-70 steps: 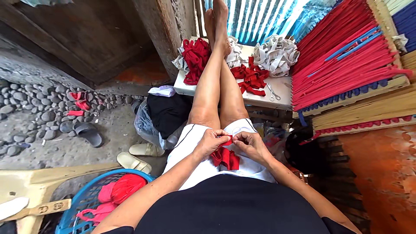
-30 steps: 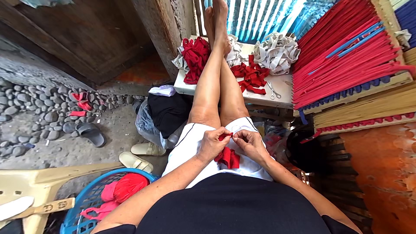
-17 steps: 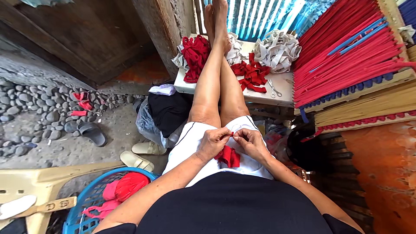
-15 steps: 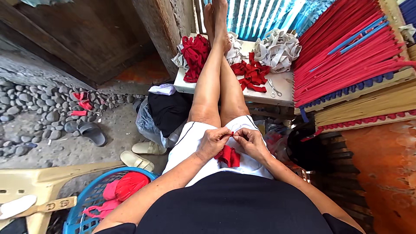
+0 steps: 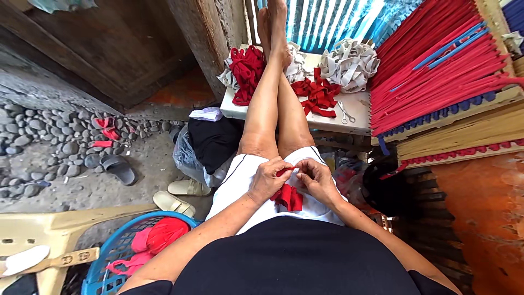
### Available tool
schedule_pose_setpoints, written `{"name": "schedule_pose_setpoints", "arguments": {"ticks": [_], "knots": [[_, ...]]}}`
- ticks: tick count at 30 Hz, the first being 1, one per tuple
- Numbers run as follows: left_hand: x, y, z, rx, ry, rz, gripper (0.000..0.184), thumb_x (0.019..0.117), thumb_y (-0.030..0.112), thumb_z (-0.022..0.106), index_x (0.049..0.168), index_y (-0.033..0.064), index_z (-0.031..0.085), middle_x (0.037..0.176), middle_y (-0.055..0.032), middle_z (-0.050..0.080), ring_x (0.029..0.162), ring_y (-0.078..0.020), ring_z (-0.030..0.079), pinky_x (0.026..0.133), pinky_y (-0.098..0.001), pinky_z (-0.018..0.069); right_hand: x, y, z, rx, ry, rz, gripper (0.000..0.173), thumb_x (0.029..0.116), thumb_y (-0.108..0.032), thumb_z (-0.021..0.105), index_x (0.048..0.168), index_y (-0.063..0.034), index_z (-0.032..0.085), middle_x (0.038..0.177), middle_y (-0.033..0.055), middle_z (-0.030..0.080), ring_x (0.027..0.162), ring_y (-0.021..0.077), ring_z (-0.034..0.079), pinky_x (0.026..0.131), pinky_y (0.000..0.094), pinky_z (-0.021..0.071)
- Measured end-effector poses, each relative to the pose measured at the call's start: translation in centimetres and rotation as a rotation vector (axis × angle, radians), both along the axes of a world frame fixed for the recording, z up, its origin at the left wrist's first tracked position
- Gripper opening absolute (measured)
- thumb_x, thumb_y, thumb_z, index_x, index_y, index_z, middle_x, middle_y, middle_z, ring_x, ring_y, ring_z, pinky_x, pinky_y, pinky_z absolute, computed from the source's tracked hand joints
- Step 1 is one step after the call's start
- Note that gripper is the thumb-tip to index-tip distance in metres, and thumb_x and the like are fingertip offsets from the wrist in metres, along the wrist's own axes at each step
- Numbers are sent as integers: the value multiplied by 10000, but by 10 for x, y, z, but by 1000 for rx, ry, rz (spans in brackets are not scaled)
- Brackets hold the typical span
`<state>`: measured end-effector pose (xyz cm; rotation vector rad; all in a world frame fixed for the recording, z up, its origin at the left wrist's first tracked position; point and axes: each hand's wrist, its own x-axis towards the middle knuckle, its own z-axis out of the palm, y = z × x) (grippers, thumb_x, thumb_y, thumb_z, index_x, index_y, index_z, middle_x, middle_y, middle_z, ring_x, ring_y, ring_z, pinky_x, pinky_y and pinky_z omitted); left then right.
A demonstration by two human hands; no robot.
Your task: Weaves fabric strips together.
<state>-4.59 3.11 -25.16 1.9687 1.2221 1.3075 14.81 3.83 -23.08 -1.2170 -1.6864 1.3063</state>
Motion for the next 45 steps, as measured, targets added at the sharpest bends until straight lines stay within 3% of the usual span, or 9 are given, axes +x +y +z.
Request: {"name": "schedule_pose_setpoints", "arguments": {"ticks": [3, 10, 15, 20, 23, 27, 34, 41, 45], "knots": [[0, -2, -1, 7, 8, -13, 92, 901, 104, 735, 951, 51, 792, 791, -32, 680, 710, -76, 619, 670, -226, 531, -2, 0, -1, 10, 47, -17, 370, 931, 53, 626, 1282, -31, 547, 798, 60, 649, 644, 146, 650, 623, 304, 587], [1, -2, -2, 59, -21, -74, 101, 913, 82, 712, 958, 48, 796, 787, -35, 673, 707, -62, 613, 669, -213, 528, 7, 11, 17, 17, 32, 111, 485, 946, 19, 615, 1415, -36, 501, 799, 46, 652, 613, 118, 619, 583, 281, 561], [1, -3, -3, 77, -66, -97, 112, 904, 69, 718, 977, 44, 800, 786, -38, 675, 708, -59, 616, 678, -209, 533, 23, 30, 27, 229, -236, 253, 405, 894, -13, 638, 1292, -79, 675, 1052, 86, 606, 735, 114, 558, 634, 279, 503], [1, -3, -5, 62, -82, -105, 114, 909, 77, 720, 979, 37, 801, 786, -48, 681, 714, -61, 619, 692, -208, 532, 29, 44, 24, 304, -212, 402, 95, 937, -108, 691, 894, -37, 738, 1068, 75, 649, 1039, 134, 609, 916, 297, 520], [-1, -2, -6, 66, -76, -116, 111, 921, 88, 721, 981, 43, 803, 791, -45, 687, 725, -58, 624, 703, -202, 533, 37, 50, 27, 185, -125, 429, 179, 974, -103, 584, 855, -40, 702, 961, 35, 693, 943, 96, 652, 861, 290, 545], [-2, -1, -8, 119, 28, -151, 141, 964, 137, 690, 1008, 73, 807, 764, -43, 656, 686, -90, 604, 650, -246, 516, 34, 46, 34, 39, -118, 327, 254, 1017, -134, 548, 800, -75, 668, 730, -19, 632, 670, 48, 569, 620, 240, 457], [0, -4, -6, 226, 349, -79, 208, 1006, 164, 595, 989, 97, 792, 675, -65, 596, 569, -199, 590, 511, -356, 473, 25, 42, 38, 355, -312, 221, 194, 982, -126, 588, 814, -52, 649, 699, 16, 589, 641, 98, 572, 617, 310, 493], [-1, 0, -5, 146, 182, 147, 180, 984, 167, 642, 1016, 82, 797, 842, -53, 746, 728, -154, 713, 656, -352, 583, 13, 7, 53, 891, -244, 403, 342, 1010, -348, 616, 801, -112, 748, 845, 23, 711, 936, 163, 658, 1069, 532, 366], [6, -19, 70, -155, 64, 147, 106, 931, 65, 700, 972, 27, 790, 840, -117, 739, 777, -196, 705, 760, -371, 575, 14, 13, 59, 908, -110, 3, 262, 998, -244, 607, 838, -68, 717, 958, 64, 715, 1033, 179, 651, 1048, 469, 431]]}}
